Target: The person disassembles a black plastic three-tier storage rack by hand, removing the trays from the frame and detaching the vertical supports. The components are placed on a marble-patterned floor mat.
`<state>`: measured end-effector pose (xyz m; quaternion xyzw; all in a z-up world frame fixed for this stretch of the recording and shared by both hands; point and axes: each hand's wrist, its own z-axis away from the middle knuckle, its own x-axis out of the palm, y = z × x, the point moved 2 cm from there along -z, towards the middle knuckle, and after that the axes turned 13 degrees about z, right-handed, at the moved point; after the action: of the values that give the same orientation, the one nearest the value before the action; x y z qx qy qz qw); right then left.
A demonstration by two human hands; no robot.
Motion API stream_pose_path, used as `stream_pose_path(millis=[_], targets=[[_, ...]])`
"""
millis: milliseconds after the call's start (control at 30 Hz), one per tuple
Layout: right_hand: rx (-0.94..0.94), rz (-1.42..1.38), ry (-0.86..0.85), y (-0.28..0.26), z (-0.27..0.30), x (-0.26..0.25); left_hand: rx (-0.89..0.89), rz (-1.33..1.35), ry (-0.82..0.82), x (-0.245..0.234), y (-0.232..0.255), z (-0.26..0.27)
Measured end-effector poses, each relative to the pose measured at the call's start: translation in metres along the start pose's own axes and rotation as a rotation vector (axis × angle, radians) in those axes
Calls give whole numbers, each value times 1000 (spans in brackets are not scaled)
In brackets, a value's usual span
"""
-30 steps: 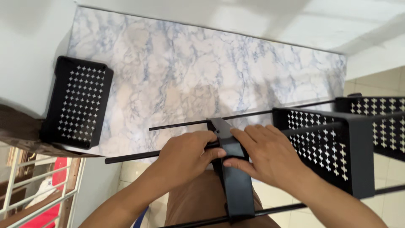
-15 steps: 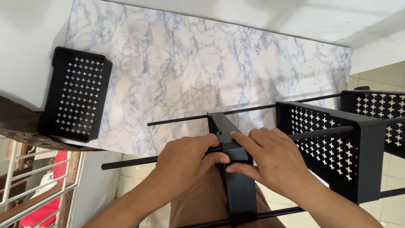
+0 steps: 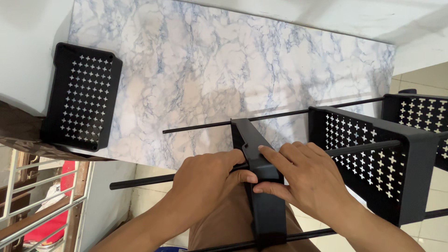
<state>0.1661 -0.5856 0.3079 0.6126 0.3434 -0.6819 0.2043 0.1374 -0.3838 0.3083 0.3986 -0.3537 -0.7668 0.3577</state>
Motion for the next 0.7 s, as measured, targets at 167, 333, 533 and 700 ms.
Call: stream_pose_path(millis=[167, 333, 533, 700], targets=[[-15, 21, 1, 0, 3, 0, -11, 26, -2, 3, -1, 4], [-8, 57, 9, -3, 4, -1, 31, -15, -11, 8, -2, 3], [44, 109, 47, -10, 7, 0, 68, -44, -21, 10, -3, 2], [47, 118, 73, -11, 10, 1, 31, -31, -13, 8, -1, 4]])
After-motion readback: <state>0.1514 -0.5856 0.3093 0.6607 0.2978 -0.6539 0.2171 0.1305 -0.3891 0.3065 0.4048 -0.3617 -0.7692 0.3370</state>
